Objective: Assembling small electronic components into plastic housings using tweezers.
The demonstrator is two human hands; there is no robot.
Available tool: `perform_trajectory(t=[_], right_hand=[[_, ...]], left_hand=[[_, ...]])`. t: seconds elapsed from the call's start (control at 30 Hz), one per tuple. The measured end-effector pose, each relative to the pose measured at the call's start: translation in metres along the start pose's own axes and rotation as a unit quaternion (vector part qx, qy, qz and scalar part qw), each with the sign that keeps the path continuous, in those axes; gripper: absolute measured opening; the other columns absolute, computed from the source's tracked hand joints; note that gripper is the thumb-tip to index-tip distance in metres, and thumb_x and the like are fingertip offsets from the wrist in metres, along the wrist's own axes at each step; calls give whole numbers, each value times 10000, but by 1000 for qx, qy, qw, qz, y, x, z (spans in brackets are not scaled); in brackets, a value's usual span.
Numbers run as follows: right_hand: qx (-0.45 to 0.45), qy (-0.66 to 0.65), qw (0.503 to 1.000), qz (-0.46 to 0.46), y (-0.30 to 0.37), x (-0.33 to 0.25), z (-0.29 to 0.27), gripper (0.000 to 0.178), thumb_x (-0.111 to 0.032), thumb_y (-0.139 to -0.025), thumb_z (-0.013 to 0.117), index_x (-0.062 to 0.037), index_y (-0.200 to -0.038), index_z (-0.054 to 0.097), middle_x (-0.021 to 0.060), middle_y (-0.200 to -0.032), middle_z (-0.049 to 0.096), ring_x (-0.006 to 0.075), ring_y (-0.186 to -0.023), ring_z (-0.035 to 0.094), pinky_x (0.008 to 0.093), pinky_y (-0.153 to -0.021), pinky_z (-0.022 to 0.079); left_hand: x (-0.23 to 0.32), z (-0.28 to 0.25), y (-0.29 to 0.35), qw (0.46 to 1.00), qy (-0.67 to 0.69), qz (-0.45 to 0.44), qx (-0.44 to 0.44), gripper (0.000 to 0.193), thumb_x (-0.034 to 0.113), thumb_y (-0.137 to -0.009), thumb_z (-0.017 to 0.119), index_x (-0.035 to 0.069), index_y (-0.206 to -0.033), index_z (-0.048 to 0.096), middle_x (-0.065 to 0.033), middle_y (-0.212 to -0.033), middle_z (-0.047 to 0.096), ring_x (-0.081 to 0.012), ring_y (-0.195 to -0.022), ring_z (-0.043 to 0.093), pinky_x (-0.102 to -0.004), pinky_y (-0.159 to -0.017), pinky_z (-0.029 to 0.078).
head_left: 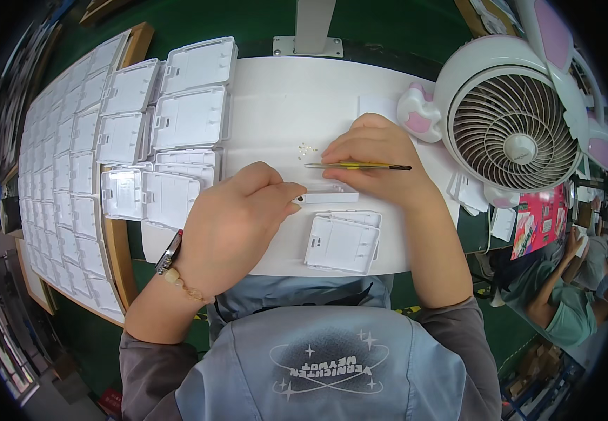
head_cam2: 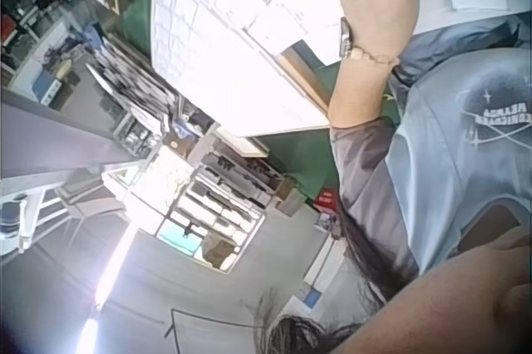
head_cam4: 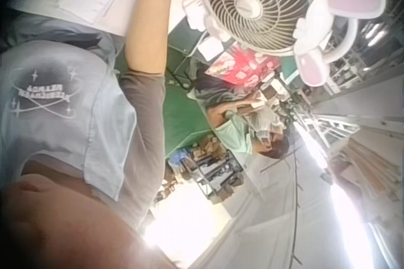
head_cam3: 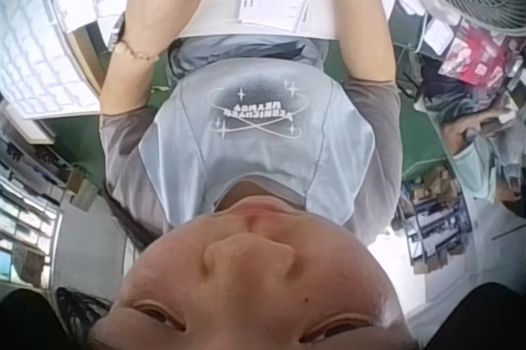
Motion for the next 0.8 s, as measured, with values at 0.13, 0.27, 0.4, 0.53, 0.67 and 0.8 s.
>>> perform_trajectory(t=[0.13,0.27,0.4,0.53,0.67,0.8], right_hand=[[28,-6,1000,2,-1,-1,0,218,-141,-653,868,-123,-829,741,-11,-763,697,196,-733,593,300,-644,496],[35,-12,999,18,-2,-1,2,197,-134,-660,864,-117,-814,742,-7,-761,702,195,-750,604,301,-658,499],[17,-5,999,41,0,1,4,168,-127,-670,855,-108,-786,736,-3,-761,703,203,-761,620,303,-686,504],[20,-21,999,35,1,-3,1,137,-80,-722,827,-67,-814,727,51,-846,723,188,-775,643,284,-697,492],[76,-258,929,255,14,13,-7,70,-77,-848,745,-30,-882,706,82,-919,713,127,-801,616,255,-718,476],[84,-374,856,346,20,15,3,95,-100,-890,714,-14,-926,695,77,-914,700,105,-818,590,244,-731,462]], left_hand=[[0,0,0,1000,5,-8,-6,163,89,-793,738,58,-953,725,-77,-864,628,-269,-704,649,-354,-592,534],[-2,-2,1,1000,4,-11,6,164,91,-798,737,72,-960,729,-74,-862,633,-266,-706,651,-351,-593,534],[-1,1,3,1000,9,-15,16,162,95,-805,735,83,-966,732,-68,-855,648,-261,-708,653,-350,-596,534],[-1,1,5,999,18,-24,27,183,97,-821,729,85,-1003,723,-82,-849,664,-268,-718,660,-351,-603,535],[-3,8,6,994,62,-70,62,276,100,-840,723,90,-1113,676,-104,-842,683,-283,-724,673,-356,-609,535],[-7,15,8,987,100,-105,63,413,105,-854,724,103,-1242,585,-115,-824,701,-292,-715,687,-363,-606,534]])
Point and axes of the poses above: each hand's wrist, its own y-axis away from the middle knuckle, its own z-axis out of the palm, x = y × z, the point moved 6 cm from there along -y, towards the middle knuckle
